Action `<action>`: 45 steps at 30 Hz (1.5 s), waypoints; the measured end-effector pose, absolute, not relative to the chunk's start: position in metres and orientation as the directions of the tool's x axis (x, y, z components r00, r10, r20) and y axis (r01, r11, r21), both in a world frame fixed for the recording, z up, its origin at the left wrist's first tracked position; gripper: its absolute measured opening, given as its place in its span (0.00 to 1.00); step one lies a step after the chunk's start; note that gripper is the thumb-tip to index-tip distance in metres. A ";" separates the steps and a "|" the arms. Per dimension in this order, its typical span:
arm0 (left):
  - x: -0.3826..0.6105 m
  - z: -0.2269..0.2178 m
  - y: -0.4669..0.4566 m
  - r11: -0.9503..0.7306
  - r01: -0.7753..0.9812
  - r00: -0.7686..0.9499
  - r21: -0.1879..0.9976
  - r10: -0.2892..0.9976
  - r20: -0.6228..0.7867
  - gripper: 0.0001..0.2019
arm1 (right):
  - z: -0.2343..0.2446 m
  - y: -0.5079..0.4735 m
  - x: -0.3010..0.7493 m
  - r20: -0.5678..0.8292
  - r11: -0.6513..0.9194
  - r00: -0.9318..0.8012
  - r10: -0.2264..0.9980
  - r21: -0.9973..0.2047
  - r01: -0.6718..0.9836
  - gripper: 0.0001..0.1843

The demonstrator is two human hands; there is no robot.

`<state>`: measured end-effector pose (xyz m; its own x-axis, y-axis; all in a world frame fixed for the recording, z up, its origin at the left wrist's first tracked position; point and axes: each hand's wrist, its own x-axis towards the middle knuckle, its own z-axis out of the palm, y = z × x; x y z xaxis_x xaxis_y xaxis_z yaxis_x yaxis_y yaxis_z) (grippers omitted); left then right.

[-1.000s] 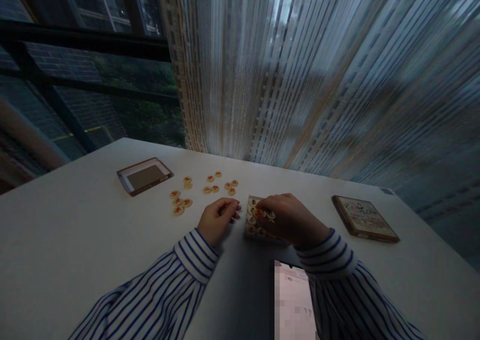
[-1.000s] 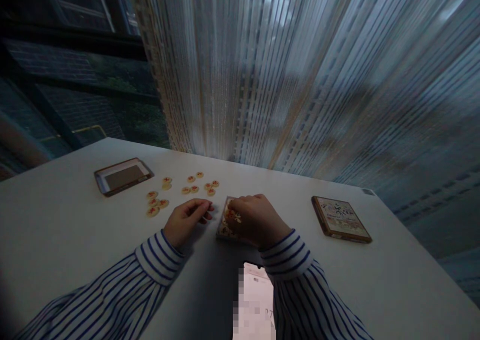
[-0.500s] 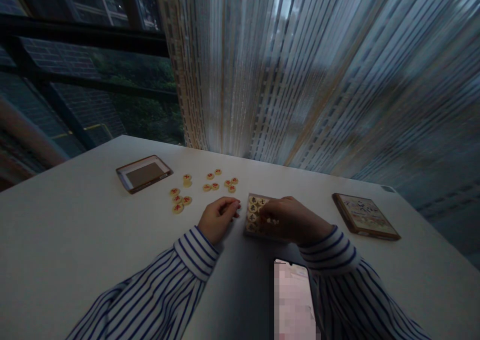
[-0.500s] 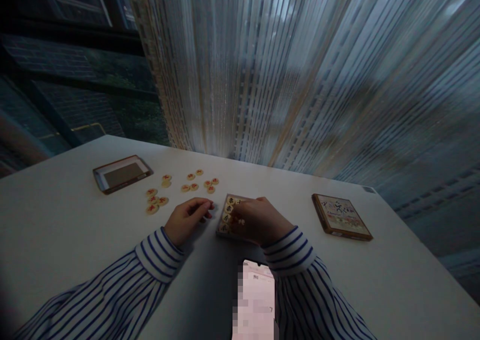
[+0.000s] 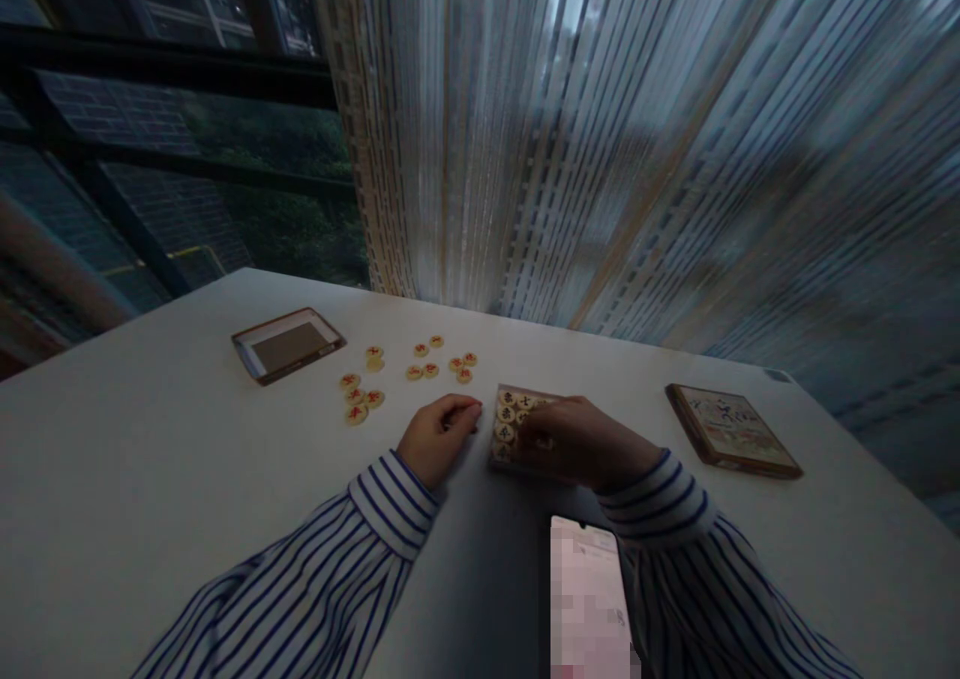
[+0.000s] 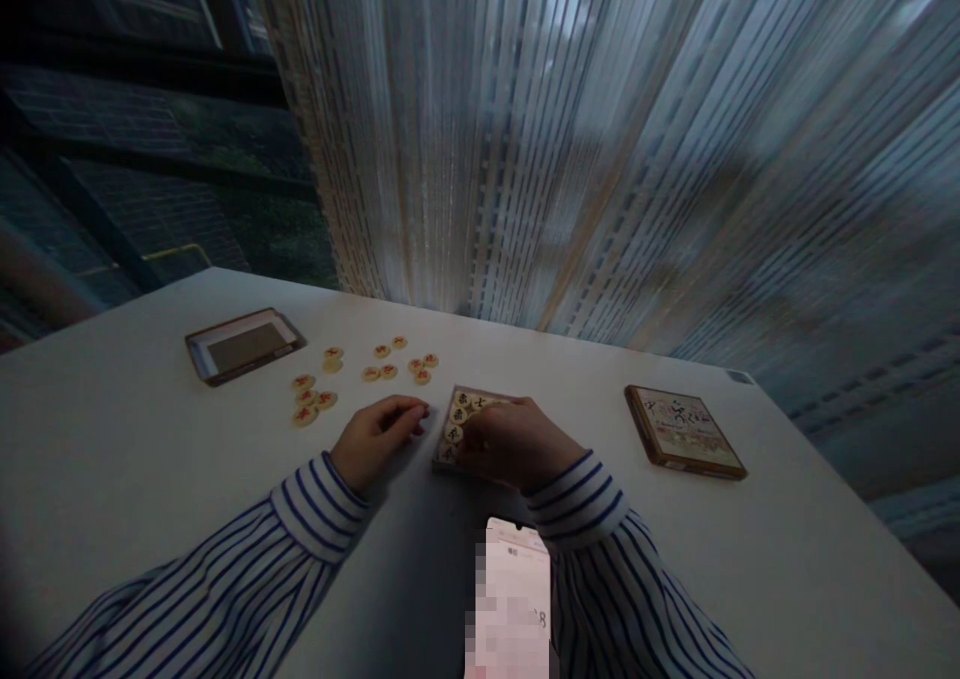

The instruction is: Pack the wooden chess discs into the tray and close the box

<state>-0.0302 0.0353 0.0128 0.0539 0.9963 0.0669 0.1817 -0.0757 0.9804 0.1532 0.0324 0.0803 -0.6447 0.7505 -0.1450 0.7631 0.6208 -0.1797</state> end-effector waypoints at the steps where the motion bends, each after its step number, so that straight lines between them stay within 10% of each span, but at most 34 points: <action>1: -0.030 0.012 0.035 -0.072 0.182 0.056 0.981 0.996 0.063 0.15 | 0.079 0.033 0.154 -0.142 0.622 -0.646 0.750 -0.181 0.762 0.07; 45: -0.030 0.016 0.033 -0.060 0.195 0.039 0.979 0.998 0.054 0.11 | 0.082 0.030 0.151 -0.165 0.617 -0.624 0.764 -0.098 0.781 0.09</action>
